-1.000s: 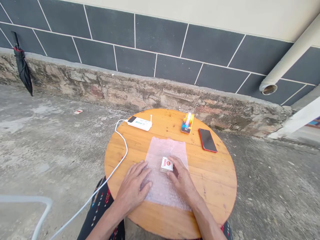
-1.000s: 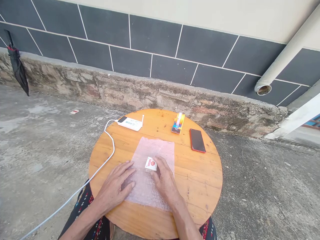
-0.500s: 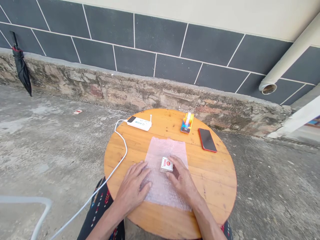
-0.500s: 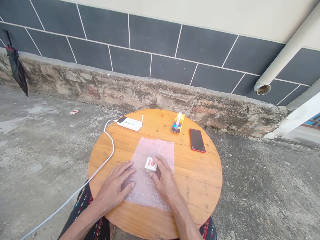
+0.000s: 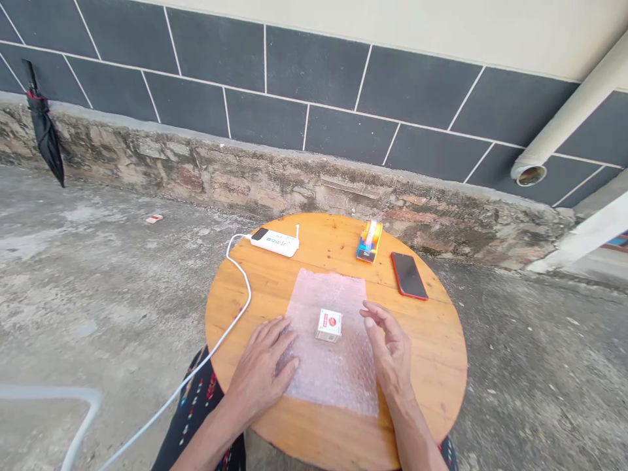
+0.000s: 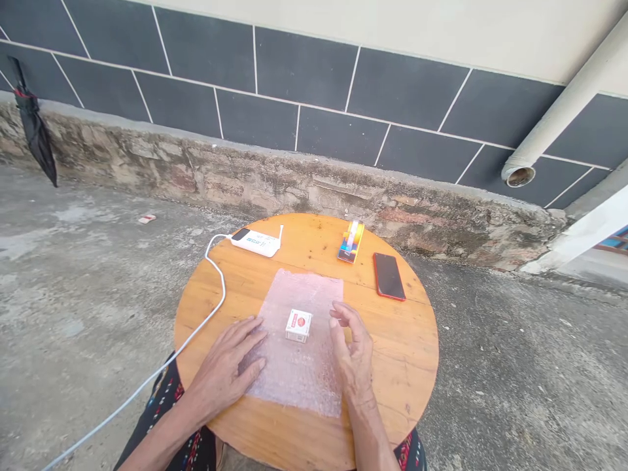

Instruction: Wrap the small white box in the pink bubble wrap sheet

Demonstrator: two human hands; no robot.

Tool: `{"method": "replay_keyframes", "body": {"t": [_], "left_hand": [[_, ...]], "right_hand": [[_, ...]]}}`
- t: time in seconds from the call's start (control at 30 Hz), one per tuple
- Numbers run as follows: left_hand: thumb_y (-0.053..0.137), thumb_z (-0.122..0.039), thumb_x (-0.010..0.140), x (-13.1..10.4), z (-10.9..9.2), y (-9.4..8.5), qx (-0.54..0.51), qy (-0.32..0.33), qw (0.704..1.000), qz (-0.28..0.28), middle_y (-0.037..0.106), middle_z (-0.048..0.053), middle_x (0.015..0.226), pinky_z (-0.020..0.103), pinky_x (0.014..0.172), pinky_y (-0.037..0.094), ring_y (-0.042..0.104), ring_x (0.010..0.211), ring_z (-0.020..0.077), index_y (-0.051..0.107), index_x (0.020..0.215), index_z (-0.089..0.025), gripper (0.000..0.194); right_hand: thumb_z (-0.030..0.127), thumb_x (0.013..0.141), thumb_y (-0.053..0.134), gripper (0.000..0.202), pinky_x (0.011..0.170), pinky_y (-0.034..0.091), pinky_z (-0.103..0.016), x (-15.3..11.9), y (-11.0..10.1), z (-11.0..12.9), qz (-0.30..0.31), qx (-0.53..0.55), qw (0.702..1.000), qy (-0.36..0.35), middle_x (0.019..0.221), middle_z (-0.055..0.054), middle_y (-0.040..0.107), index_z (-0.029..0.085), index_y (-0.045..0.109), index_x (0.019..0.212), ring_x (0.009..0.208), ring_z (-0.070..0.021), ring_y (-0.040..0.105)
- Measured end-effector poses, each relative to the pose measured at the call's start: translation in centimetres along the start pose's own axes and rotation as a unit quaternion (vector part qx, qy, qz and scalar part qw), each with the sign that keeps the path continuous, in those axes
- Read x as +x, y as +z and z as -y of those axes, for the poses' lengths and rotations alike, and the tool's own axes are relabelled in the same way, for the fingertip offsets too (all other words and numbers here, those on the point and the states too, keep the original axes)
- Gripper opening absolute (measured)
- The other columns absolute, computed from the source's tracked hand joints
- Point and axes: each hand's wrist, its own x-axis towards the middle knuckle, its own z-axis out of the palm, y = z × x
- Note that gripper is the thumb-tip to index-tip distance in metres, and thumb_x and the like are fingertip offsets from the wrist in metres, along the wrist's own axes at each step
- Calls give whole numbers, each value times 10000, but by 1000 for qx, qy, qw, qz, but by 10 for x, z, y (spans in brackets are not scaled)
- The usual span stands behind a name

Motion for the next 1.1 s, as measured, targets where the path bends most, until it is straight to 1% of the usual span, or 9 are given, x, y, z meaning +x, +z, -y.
{"method": "replay_keyframes", "body": {"t": [0.13,0.23,0.33,0.47,0.63,0.77,0.9,1.1], "left_hand": [[537,-266,832,0,0,0,-2,-1,1000,-1,493,104,1354,528,1040,384,431,1258,301,574,1175,-202,351],[542,-265,825,0,1,1,-5,-1,1000,-5,497,100,1352,525,1040,387,434,1256,300,578,1177,-206,359],[541,-269,827,0,1,1,-2,-3,1000,1,489,95,1361,531,1050,376,428,1263,299,576,1180,-206,360],[529,-281,844,-1,0,2,5,-3,1000,2,482,96,1367,536,1053,375,417,1274,298,572,1183,-204,350],[529,-279,849,-4,1,2,15,8,1000,-17,499,101,1347,523,1029,411,423,1272,303,588,1161,-206,326],[517,-253,859,-7,2,2,13,16,999,-40,526,99,1310,492,1000,444,440,1257,291,596,1146,-218,300],[511,-216,866,-8,0,0,0,37,998,-51,546,89,1283,470,988,459,448,1247,271,594,1122,-225,270],[541,-205,842,-14,-6,-3,-6,81,996,-30,582,79,1238,457,968,481,493,1204,263,596,1119,-239,284]], "right_hand": [[439,917,488,337,867,451,-413,0,-4,-3,-75,28,996,46,944,-92,683,178,647,1058,926,-254,623],[455,912,494,351,852,457,-419,0,-4,-5,-96,50,993,56,911,-98,687,160,665,995,899,-261,629],[438,898,529,316,860,455,-406,-2,-3,-6,-86,52,994,49,882,-86,691,165,669,974,890,-252,634],[393,897,542,256,807,483,-355,-4,-2,-3,-67,46,997,20,916,-76,687,177,666,956,839,-220,645],[369,906,521,236,786,504,-343,-6,0,1,-39,-23,999,-20,942,-75,679,185,666,926,839,-220,653],[360,916,503,228,695,531,-308,-7,2,1,-25,-69,997,-37,956,-74,673,194,659,941,835,-221,657],[333,929,485,211,623,521,-264,-9,4,-1,-14,-87,995,-44,942,-58,669,207,653,948,829,-205,651],[313,928,489,190,588,498,-240,-10,3,-1,-9,-92,995,-47,932,-41,663,216,652,940,808,-187,643]]}}
